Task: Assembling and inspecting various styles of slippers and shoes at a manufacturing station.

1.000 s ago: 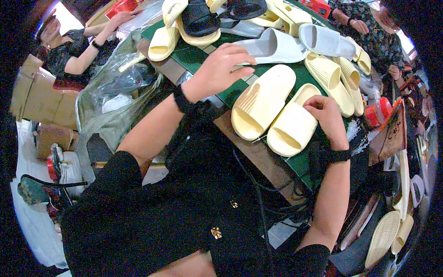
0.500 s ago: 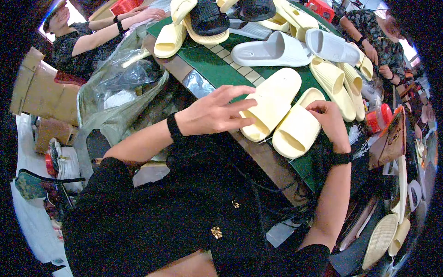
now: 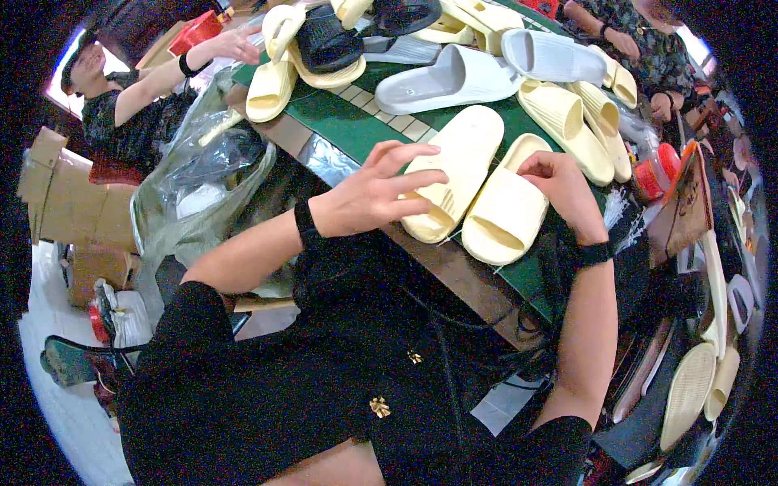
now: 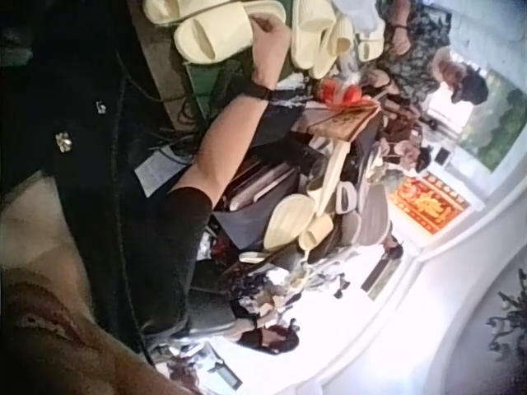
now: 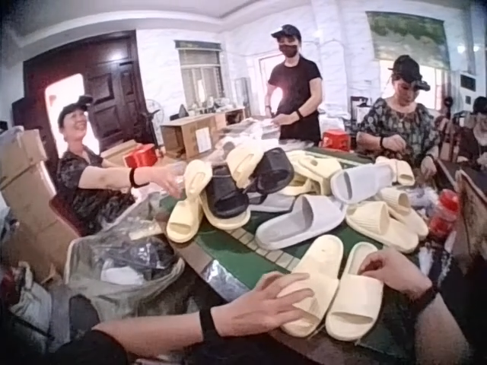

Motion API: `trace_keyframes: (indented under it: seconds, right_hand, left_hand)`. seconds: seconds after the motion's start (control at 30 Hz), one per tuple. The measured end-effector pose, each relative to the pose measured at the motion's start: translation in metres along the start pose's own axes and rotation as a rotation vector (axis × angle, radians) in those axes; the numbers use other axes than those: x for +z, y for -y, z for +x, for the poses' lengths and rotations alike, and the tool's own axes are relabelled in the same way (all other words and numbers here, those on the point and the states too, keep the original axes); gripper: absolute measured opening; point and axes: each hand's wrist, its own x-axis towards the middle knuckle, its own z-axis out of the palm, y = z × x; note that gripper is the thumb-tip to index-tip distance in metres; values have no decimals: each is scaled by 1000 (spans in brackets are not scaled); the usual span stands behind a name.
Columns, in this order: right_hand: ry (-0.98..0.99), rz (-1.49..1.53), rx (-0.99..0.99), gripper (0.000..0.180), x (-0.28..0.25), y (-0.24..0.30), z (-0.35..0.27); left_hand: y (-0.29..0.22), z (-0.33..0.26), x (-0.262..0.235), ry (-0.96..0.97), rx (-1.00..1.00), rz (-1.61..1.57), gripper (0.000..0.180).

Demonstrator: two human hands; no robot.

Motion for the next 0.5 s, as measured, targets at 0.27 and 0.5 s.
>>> trace_keyframes:
  seconds: [0.27,0.5]
  right_hand:
    - [-23,-14,-33,5,4,4,1]
    - [13,19,-18,5,5,6,-1]
  left_hand:
    - [-35,18,7,-161,-389,-729,9]
    - [-49,45,36,-76,-159,-606,10]
